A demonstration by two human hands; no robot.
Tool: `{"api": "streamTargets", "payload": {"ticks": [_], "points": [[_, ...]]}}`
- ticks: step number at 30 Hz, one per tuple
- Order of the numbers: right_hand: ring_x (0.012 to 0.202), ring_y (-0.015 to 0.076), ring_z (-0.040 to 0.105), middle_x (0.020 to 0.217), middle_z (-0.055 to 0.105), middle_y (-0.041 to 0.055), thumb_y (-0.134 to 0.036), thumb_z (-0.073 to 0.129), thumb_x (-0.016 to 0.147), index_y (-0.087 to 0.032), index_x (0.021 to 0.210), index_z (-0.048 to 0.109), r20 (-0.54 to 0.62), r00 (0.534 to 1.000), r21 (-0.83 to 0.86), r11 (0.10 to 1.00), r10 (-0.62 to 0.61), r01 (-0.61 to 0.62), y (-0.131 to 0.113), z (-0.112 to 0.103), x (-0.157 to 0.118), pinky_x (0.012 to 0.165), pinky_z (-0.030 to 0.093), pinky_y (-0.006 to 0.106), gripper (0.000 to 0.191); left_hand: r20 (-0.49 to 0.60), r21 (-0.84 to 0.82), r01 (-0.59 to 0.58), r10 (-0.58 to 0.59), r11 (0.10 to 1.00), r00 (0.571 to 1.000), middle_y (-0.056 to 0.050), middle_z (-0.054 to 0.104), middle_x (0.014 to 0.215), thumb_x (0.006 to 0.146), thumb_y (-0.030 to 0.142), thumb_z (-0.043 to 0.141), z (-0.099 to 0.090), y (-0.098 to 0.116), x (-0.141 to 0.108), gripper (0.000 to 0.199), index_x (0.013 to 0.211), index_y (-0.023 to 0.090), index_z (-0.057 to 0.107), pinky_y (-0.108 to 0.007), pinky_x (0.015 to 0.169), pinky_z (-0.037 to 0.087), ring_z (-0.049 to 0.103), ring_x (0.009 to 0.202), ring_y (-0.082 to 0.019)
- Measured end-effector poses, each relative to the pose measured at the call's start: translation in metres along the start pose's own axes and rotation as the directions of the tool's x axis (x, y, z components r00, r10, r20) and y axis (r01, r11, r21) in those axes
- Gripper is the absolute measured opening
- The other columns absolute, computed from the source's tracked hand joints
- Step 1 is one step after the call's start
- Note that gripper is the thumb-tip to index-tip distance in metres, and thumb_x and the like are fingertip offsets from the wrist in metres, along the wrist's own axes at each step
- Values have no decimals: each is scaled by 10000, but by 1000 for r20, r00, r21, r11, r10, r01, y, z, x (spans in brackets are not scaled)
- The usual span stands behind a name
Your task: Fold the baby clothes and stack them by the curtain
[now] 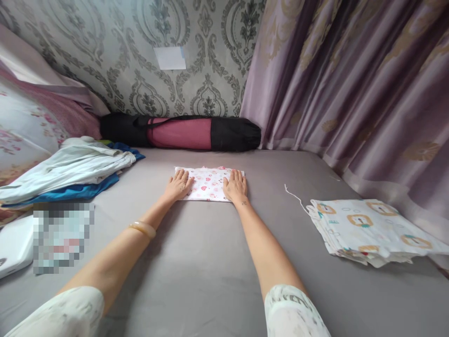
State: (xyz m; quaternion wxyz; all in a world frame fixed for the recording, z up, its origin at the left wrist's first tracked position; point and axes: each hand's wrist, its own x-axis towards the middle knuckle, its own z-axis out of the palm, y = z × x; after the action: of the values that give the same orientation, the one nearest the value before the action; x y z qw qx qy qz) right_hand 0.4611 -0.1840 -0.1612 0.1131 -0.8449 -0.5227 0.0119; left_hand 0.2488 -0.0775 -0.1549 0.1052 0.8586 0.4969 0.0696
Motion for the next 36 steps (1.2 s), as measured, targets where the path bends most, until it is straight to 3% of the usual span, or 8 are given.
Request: {"api": "streamTargets", "payload": {"ticks": [3,7,13,21,26,29,36], "points": [[1479,246,172,1593,256,134,-412,184,1011,-54,1520,283,63,998,47,999,2,-5,3,-9,2,1189,143,403,630,5,-43,10,-10,999,1000,-152,236,1599,994,486,212,-6,-5,-6,597,1475,157,347,-536,1170,177,176,1486,-281],[1490,245,129,1608,206,134,-408,171,1014,-51,1521,278,35,999,47,999,-28,26,11,-16,4,1200,85,414,629,-12,-67,-9,8,998,1000,-140,221,1604,995,503,219,-8,-17,-18,601,1493,183,323,-524,1181,151,153,1494,-267],[1482,249,166,1606,217,135,-402,169,1013,-65,1518,291,46,999,9,1000,-25,24,19,-7,1,1192,144,409,620,12,-62,-6,7,998,1000,-121,203,1610,991,495,205,1,-27,-25,643,1510,127,297,-479,1201,124,155,1494,-255],[1483,245,163,1611,207,123,-408,165,1013,-63,1520,289,70,997,-10,1000,-11,11,19,-7,2,1193,152,398,625,-60,-86,-38,33,996,998,-127,258,1593,981,495,263,5,-28,-25,616,1473,138,361,-492,1194,160,171,1488,-285],[1480,278,157,1601,239,117,-377,207,1012,-109,1507,333,29,999,-53,998,-25,26,10,-15,3,1182,50,550,577,-164,-63,-100,88,993,983,-135,340,1560,975,428,341,3,-26,-30,529,1399,131,451,-474,1196,186,202,1480,-290],[1487,277,124,1610,221,93,-380,205,1015,-160,1515,328,-37,994,-50,993,-105,103,-2,-17,0,1177,51,563,560,-212,-62,-132,116,989,970,-138,385,1535,968,406,372,3,-25,-31,509,1379,123,472,-463,1200,184,222,1474,-285],[1467,259,193,1596,271,70,-410,189,1015,-207,1492,374,6,993,-45,992,-118,118,-15,-2,-6,1162,100,579,551,-169,-107,-133,114,985,979,-137,421,1512,974,407,352,4,-27,-30,482,1361,151,482,-497,1179,219,293,1447,-273]]}}
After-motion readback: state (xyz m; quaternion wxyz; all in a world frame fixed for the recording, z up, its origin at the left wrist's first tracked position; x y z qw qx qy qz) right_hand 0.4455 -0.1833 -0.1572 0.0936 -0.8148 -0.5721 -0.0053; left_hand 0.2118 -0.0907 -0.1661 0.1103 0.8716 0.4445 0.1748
